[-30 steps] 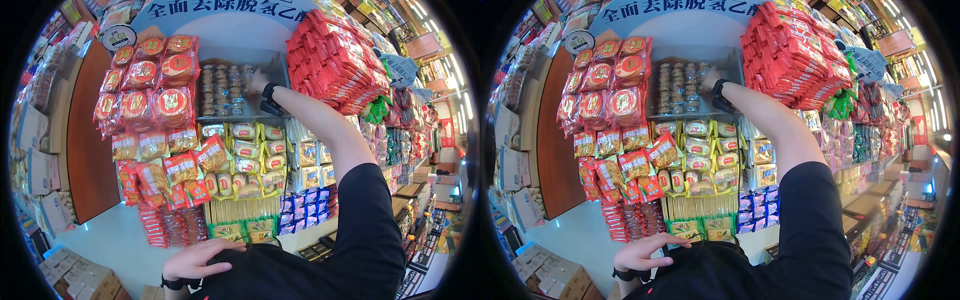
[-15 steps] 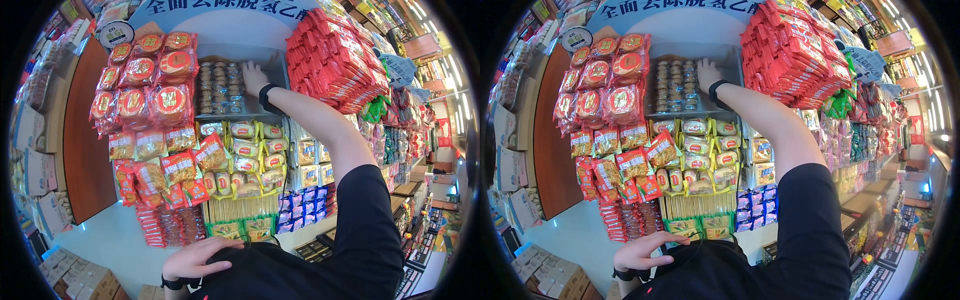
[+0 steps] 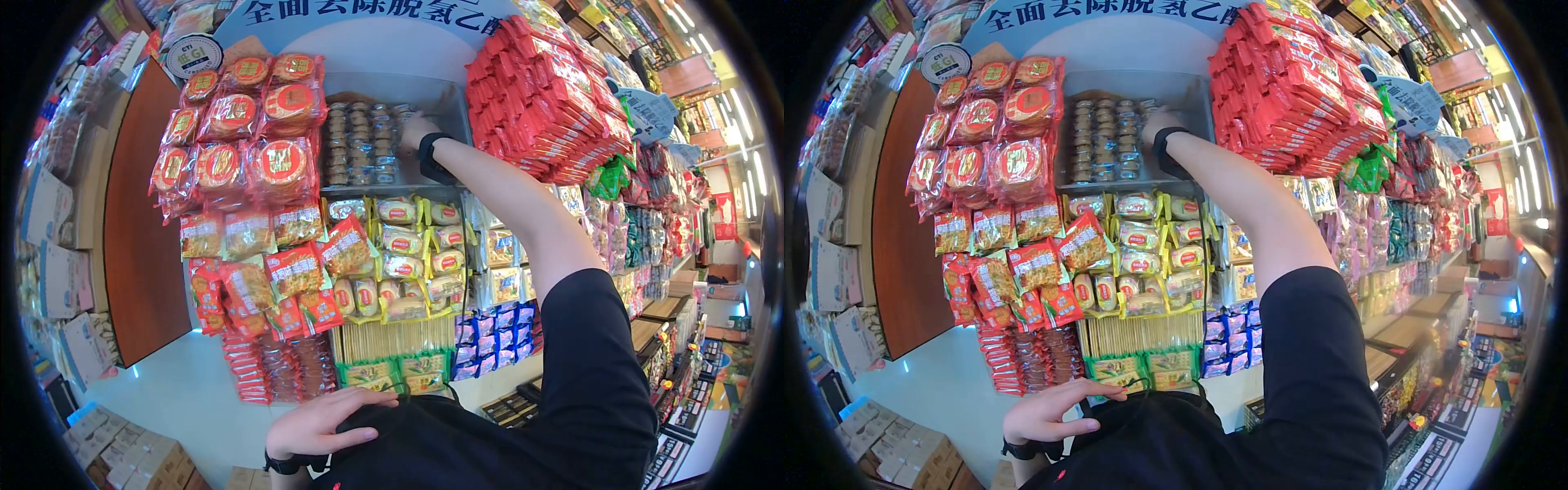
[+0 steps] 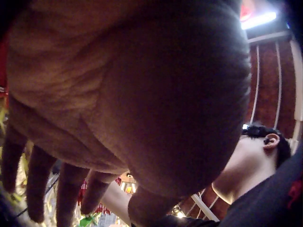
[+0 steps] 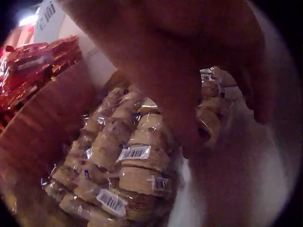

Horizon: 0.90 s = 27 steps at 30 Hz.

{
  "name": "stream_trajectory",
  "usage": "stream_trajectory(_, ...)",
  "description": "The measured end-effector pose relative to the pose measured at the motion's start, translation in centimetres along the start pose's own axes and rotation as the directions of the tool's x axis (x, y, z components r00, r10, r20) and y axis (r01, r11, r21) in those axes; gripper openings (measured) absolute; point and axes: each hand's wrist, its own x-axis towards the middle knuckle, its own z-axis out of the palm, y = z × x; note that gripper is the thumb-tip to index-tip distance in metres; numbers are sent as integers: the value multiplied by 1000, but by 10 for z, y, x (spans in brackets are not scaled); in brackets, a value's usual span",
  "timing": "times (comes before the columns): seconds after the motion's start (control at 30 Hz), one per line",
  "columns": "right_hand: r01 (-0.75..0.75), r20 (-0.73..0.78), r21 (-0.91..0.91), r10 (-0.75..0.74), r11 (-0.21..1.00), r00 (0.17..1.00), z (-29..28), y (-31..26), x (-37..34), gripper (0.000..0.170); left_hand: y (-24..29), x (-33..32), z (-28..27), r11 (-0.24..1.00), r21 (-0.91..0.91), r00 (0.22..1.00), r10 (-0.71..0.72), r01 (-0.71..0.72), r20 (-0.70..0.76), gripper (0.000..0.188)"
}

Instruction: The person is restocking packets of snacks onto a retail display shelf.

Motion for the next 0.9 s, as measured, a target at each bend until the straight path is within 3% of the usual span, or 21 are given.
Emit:
stream_trajectory(0.27,49,-76,79,-43,996,996,15,2,23,76,-3,-8,3,999,-29,1000,-12,12,-25,58)
stream_trajectory(0.4,203,-154,29,-197,979,968,-2,16,2,70,-5,-6,3,1000,-25,1000,0,0,-7,58)
stream_trajectory(0.5,255,-117,356,-228,899,967,-6,28,-9,54,-6,-5,3,1000,-22,1000,-11,12,11,58)
stream_trajectory(0.6,-31,121,541,-42,841,992,1,32,11,31,-8,-6,4,999,-46,1000,-12,12,3,58)
stream_trajectory(0.7,-134,276,839,-201,527,940,27,60,65,14,-6,-6,5,999,-32,1000,-29,29,3,58)
stream_trajectory(0.8,-172,307,839,-188,516,933,6,47,33,6,-7,-6,6,998,-46,999,-33,33,9,59)
stream_trajectory(0.9,-149,347,789,-233,596,908,1,49,27,6,-9,-5,8,998,-51,999,-38,38,7,59)
